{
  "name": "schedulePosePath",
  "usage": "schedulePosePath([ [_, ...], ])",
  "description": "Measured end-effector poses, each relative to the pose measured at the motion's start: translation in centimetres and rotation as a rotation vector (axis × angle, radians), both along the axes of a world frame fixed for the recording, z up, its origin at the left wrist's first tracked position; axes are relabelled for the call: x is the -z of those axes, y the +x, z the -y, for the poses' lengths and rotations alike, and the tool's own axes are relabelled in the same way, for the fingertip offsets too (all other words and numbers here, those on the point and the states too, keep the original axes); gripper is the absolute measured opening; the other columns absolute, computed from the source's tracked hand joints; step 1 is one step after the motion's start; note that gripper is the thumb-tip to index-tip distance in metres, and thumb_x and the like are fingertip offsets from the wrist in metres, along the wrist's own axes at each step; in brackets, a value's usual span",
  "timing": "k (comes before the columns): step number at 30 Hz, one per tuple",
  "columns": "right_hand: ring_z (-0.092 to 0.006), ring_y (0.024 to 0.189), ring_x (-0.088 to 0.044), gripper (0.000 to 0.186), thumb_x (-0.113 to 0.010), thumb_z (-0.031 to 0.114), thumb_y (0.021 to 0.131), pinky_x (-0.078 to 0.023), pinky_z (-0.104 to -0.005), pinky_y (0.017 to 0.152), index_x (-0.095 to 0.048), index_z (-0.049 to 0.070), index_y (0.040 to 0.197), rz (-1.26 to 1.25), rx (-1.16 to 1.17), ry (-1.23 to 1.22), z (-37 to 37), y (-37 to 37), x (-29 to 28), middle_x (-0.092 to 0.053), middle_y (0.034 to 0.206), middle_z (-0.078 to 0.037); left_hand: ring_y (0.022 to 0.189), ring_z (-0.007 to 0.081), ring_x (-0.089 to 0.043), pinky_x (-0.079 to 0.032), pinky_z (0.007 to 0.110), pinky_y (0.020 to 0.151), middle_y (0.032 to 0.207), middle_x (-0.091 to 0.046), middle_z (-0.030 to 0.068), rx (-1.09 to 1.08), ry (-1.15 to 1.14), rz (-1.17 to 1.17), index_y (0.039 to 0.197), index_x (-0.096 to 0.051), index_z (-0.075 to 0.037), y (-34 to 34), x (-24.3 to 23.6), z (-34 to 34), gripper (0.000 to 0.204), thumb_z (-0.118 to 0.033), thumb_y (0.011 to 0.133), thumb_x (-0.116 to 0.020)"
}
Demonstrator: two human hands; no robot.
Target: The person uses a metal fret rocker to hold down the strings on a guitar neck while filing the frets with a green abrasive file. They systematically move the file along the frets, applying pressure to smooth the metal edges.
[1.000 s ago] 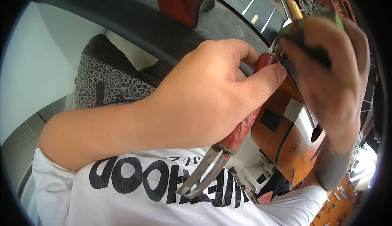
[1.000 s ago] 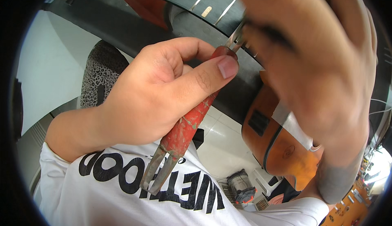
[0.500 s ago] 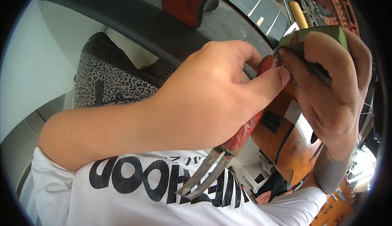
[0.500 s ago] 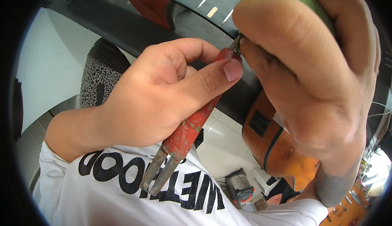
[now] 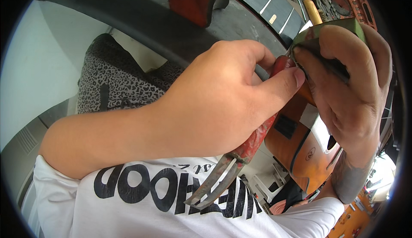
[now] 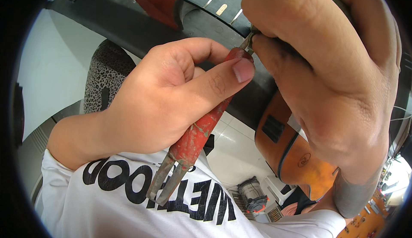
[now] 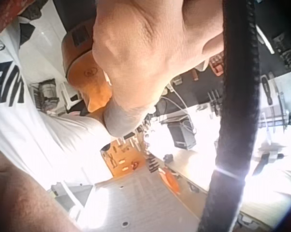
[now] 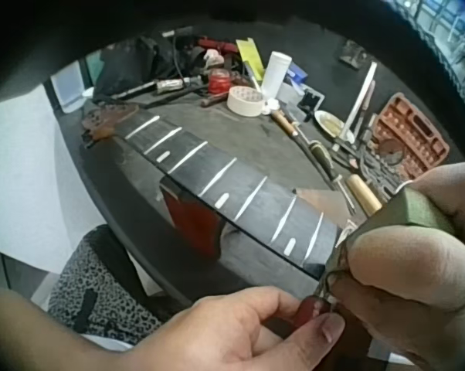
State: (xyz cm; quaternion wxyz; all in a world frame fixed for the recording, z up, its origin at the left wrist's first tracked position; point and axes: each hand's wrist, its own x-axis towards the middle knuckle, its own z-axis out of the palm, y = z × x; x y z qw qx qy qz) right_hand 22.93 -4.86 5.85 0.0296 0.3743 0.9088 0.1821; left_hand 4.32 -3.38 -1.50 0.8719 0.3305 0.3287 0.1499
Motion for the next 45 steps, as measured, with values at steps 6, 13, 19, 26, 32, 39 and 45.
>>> schedulePosePath([
  [6,-0.0299,0.098,-0.058,0.033,-0.074,0.003,0.059,-0.048,-0.0407,0.082,-0.074,0.003,0.091,0.022,-0.02,-0.021,-0.13,-0.11,-0.34,-0.06,0.103,-0.009,0.032,0.0104,-0.045,-0.035,0.025,0.032,0.054,-0.053,0.0035,-0.006,0.041,-0.022,0.103,-0.056,0.008,0.06,0.22,0.09,0.04,-0.032,0.098,-0.063],
  [13,-0.0298,0.099,-0.056,0.03,-0.072,0.004,0.061,-0.047,-0.0402,0.085,-0.074,0.003,0.09,0.048,0.022,-0.049,-0.42,0.29,-0.76,-0.057,0.105,-0.011,0.032,0.0116,-0.046,-0.036,0.026,0.032,0.053,-0.052,0.0036,0.007,0.039,-0.012,0.104,-0.055,0.009,0.13,0.23,-0.08,0.042,-0.032,0.098,-0.063],
  [19,-0.0303,0.098,-0.056,0.029,-0.073,0.005,0.059,-0.047,-0.0404,0.084,-0.073,0.002,0.088,-0.021,0.021,-0.047,-0.57,0.36,-0.22,-0.057,0.104,-0.011,0.032,0.0117,-0.047,-0.035,0.026,0.031,0.054,-0.053,0.0038,0.011,-0.011,-0.022,0.105,-0.054,0.009,0.11,-0.2,-0.15,0.042,-0.032,0.098,-0.063],
  [26,-0.0307,0.096,-0.057,0.028,-0.072,0.005,0.059,-0.047,-0.0405,0.082,-0.072,0.001,0.087,-0.019,-0.023,-0.059,-0.75,0.21,-0.46,-0.058,0.102,-0.011,0.032,0.0116,-0.046,-0.035,0.026,0.031,0.053,-0.052,0.0037,0.004,-0.014,-0.027,0.104,-0.054,0.009,0.23,-0.18,-0.09,0.043,-0.032,0.098,-0.064],
  [32,-0.0304,0.094,-0.057,0.027,-0.072,0.004,0.06,-0.048,-0.0398,0.08,-0.072,0.002,0.087,-0.044,-0.001,-0.08,-0.69,0.06,-0.36,-0.058,0.1,-0.011,0.031,0.0118,-0.046,-0.035,0.026,0.032,0.053,-0.053,0.0036,-0.005,0.007,-0.016,0.103,-0.055,0.009,0.17,-0.01,-0.01,0.041,-0.031,0.098,-0.064],
  [39,-0.0307,0.097,-0.057,0.026,-0.072,0.004,0.061,-0.048,-0.0396,0.081,-0.073,0.002,0.087,-0.029,0.023,-0.088,-0.34,-0.22,-0.33,-0.058,0.102,-0.011,0.032,0.0109,-0.046,-0.035,0.026,0.032,0.054,-0.053,0.0036,-0.009,0.011,-0.019,0.104,-0.055,0.009,0.17,0.22,-0.05,0.042,-0.031,0.097,-0.064],
  [45,-0.031,0.097,-0.058,0.031,-0.073,0.004,0.057,-0.048,-0.0404,0.082,-0.073,0.001,0.088,-0.012,0.015,-0.079,-0.42,0.28,-0.44,-0.059,0.105,-0.012,0.032,0.0108,-0.046,-0.035,0.026,0.032,0.054,-0.053,0.0034,-0.005,0.051,-0.046,0.104,-0.055,0.009,0.21,0.38,-0.01,0.043,-0.033,0.097,-0.064],
])
